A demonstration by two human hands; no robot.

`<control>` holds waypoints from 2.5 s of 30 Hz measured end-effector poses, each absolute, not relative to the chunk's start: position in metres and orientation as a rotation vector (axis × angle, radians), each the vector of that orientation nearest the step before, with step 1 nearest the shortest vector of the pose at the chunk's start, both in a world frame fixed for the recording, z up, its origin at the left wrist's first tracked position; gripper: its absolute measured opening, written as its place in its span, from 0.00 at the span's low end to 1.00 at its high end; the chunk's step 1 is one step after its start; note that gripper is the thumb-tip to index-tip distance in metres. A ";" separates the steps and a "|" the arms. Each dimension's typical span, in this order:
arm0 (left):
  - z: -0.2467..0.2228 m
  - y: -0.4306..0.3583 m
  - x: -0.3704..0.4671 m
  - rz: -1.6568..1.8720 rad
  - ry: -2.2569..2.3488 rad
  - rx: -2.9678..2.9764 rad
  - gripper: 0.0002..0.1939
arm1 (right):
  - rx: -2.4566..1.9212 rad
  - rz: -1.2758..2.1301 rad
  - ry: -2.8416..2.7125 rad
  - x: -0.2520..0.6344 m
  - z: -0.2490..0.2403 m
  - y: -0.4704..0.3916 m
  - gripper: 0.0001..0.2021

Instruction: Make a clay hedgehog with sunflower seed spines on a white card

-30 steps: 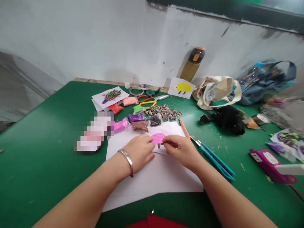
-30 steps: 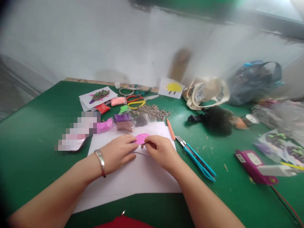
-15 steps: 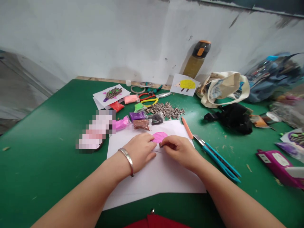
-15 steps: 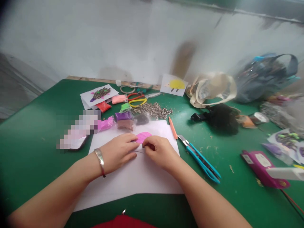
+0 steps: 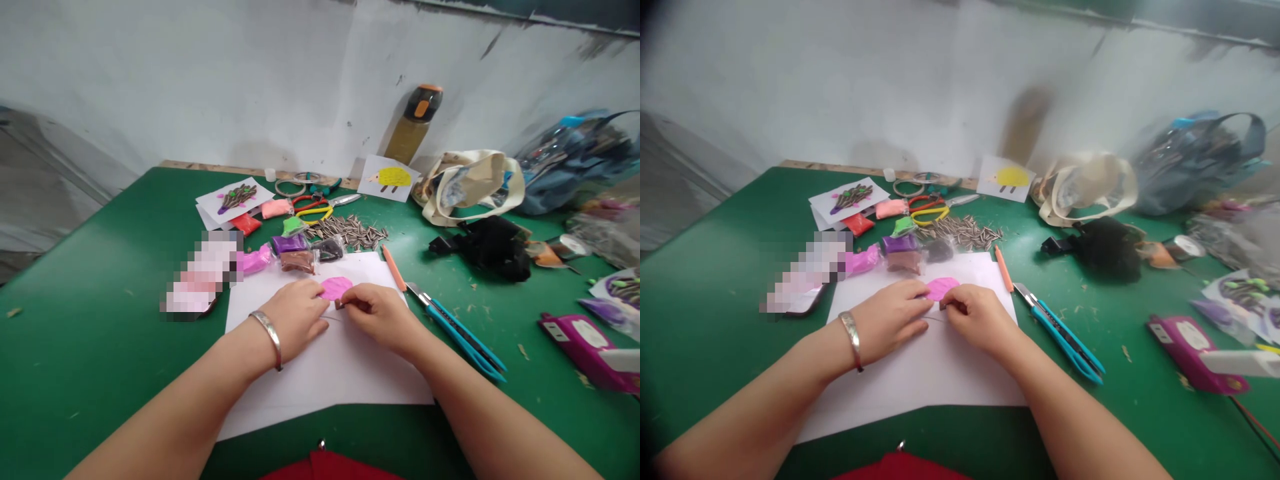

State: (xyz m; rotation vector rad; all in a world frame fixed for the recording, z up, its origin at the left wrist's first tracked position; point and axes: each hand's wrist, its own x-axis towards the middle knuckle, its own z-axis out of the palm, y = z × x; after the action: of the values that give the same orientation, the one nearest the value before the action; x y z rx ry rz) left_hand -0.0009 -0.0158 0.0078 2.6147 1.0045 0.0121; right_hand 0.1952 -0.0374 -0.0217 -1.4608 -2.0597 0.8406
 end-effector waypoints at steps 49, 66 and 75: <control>0.009 -0.016 0.000 -0.055 1.019 2.628 0.06 | -1.455 0.893 -2.027 0.194 -0.025 -0.035 0.11; 0.010 -0.016 0.001 -0.093 1.033 2.619 0.08 | -1.451 0.857 -2.045 0.194 -0.024 -0.036 0.11; 0.010 -0.015 0.000 -0.051 1.022 2.617 0.07 | -1.445 0.867 -2.044 0.195 -0.021 -0.036 0.11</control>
State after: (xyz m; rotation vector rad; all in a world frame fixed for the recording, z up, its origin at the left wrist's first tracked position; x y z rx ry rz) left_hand -0.0004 -0.0153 0.0102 2.6169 1.0220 -0.0513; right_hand 0.1945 -0.0358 -0.0213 -1.4445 -2.0442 0.8667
